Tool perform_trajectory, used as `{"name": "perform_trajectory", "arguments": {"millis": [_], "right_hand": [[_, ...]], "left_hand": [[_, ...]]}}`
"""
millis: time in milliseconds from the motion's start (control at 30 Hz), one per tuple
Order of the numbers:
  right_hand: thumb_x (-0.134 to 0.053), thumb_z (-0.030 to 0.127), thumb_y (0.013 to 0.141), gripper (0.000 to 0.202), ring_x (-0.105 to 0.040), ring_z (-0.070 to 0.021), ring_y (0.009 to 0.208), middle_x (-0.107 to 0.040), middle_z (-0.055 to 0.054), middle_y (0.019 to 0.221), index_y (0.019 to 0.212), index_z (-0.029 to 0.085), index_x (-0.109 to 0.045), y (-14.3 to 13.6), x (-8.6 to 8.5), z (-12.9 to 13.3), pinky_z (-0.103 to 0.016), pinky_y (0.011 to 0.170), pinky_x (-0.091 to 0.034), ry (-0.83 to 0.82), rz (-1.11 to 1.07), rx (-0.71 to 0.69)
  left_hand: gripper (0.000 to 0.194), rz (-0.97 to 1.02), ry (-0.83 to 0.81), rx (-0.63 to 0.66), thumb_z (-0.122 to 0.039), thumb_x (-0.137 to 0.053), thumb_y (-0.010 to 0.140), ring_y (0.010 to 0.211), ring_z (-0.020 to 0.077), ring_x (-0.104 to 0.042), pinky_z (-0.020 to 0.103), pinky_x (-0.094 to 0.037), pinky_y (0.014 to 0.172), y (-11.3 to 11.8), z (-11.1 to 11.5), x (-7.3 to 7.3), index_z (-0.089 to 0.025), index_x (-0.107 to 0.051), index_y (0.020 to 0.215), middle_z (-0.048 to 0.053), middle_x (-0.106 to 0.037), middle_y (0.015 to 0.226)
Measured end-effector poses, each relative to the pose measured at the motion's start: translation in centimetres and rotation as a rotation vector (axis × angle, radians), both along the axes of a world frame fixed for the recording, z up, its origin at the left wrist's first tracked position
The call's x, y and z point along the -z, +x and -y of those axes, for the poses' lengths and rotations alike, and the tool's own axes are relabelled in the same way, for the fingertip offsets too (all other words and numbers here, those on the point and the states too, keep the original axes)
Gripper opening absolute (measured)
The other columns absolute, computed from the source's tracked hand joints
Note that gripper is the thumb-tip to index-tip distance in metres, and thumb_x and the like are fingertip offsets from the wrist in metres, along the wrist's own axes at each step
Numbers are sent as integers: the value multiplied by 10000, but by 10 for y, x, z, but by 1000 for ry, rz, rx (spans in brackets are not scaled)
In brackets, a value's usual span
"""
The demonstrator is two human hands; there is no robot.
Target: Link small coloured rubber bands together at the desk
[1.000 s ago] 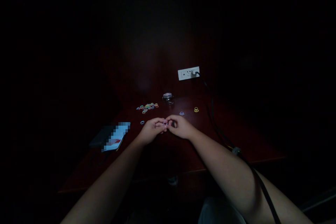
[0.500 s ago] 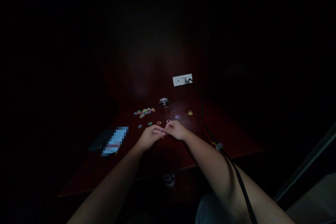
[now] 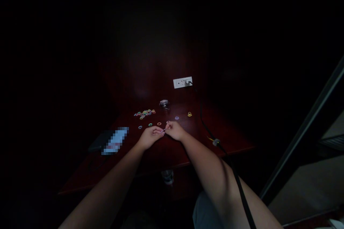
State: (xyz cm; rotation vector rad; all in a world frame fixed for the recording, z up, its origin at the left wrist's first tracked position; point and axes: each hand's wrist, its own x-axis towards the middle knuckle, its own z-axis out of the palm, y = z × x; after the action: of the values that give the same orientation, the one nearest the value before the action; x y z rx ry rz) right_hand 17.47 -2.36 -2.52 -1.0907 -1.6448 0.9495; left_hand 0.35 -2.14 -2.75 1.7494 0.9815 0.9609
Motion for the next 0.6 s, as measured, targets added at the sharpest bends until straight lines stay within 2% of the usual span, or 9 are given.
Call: {"name": "perform_trajectory", "arguments": {"millis": [233, 433, 600], "right_hand": [[-548, 155, 627, 84, -383, -65, 434, -448, 78, 454, 601, 174, -471, -1, -2, 8, -197, 469, -295, 1, -8, 5], [-562, 177, 621, 96, -402, -63, 429, -481, 66, 486, 659, 175, -474, 1, 1, 10, -192, 444, -291, -1, -47, -43], [-619, 185, 584, 251, -411, -51, 448, -555, 50, 618, 807, 171, -504, 1, 4, 9, -184, 441, -294, 14, -93, -89]], "left_hand": [[243, -2, 26, -34, -262, -729, 647, 649, 133, -633, 255, -507, 648, 2, 6, -4, -121, -616, 810, 44, -671, 693], [250, 22, 19, 0, -270, -713, 672, 678, 143, -645, 266, -505, 679, 1, 6, -4, -122, -613, 847, 54, -684, 720], [256, 12, 39, 7, -290, -698, 693, 689, 156, -655, 276, -509, 690, 1, 4, -1, -125, -606, 866, 53, -684, 734]]}}
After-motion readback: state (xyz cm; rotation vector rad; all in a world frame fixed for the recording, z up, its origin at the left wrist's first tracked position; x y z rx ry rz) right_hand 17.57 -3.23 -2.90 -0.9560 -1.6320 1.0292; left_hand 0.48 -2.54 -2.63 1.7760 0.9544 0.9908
